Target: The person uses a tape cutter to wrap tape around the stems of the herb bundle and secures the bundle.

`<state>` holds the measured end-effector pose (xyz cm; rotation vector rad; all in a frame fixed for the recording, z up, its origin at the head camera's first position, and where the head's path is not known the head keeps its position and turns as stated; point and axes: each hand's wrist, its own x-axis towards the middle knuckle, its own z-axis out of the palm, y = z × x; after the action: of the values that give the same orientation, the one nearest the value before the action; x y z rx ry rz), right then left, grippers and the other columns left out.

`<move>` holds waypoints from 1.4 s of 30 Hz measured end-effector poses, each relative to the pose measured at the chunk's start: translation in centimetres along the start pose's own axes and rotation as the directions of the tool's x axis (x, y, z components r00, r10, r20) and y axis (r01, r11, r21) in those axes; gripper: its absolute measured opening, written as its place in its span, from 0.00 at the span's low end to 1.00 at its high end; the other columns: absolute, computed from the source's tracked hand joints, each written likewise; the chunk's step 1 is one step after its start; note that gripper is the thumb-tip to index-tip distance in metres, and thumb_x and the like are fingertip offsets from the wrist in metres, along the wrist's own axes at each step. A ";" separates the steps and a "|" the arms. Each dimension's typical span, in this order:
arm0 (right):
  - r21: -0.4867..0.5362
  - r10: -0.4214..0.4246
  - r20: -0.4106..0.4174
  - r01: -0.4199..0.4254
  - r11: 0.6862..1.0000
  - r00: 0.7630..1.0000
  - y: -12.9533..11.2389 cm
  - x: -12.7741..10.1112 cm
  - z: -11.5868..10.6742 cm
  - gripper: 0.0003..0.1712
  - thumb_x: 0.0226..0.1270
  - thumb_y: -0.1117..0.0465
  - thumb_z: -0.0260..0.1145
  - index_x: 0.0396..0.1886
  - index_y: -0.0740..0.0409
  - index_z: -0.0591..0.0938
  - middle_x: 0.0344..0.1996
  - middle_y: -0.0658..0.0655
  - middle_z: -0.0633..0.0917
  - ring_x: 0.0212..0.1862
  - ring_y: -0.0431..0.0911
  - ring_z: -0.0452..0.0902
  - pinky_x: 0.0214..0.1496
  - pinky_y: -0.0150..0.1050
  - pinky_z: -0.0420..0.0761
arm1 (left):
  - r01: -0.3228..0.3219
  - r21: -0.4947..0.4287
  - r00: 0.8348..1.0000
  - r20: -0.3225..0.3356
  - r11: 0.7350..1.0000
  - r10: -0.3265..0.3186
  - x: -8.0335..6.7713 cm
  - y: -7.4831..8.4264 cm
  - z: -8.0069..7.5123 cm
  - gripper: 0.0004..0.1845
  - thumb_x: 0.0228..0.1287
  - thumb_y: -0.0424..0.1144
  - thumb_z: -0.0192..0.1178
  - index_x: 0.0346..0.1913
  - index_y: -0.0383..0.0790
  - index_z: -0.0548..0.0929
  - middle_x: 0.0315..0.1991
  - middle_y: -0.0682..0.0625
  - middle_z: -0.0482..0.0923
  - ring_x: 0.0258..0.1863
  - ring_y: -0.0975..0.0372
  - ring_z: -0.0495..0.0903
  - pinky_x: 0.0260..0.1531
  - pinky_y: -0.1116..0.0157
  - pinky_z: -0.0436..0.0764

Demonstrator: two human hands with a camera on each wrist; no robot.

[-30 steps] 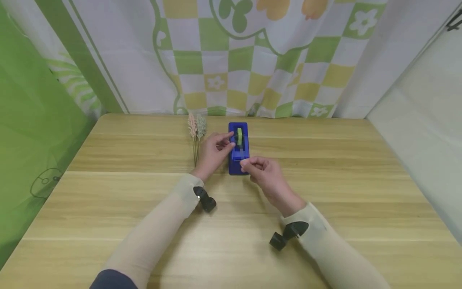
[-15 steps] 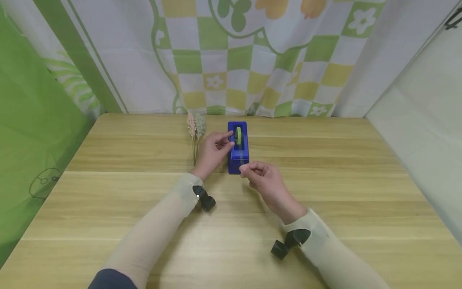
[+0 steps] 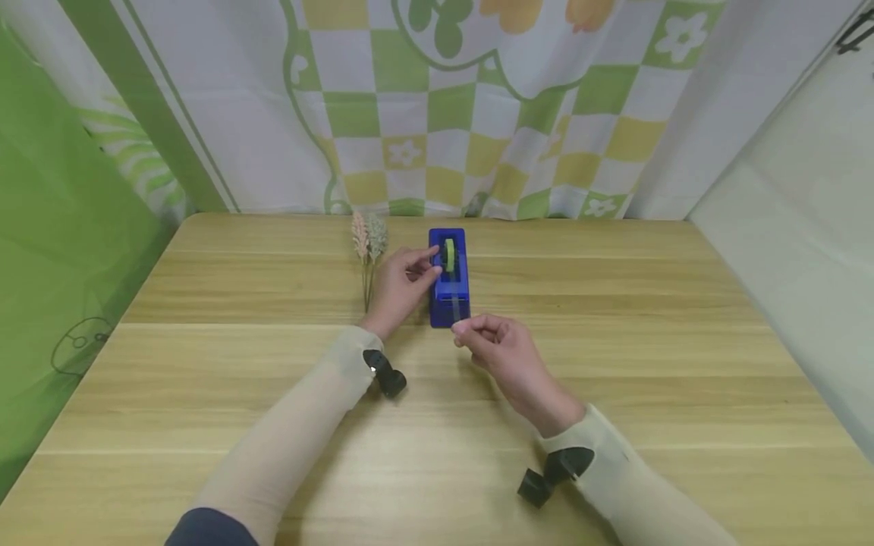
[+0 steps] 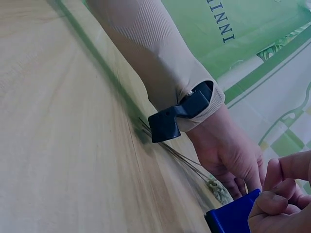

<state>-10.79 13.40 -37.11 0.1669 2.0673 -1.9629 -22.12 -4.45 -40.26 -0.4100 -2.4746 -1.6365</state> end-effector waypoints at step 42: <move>0.012 0.016 0.012 -0.016 1.000 1.000 1.0 -4.6 0.1 0.07 0.76 0.64 0.65 0.44 0.65 0.83 0.32 0.47 0.88 0.33 0.37 0.75 0.36 0.26 0.75 | 0.000 0.005 1.000 -0.007 1.000 0.000 0.1 -0.1 0.0 0.19 0.71 0.36 0.68 0.63 0.39 0.85 0.44 0.41 0.83 0.48 0.52 0.86 0.54 0.60 0.87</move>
<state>-6.11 13.90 -36.75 0.1738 2.0409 -1.9629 -22.23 -4.47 -40.30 -0.4020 -2.4728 -1.6291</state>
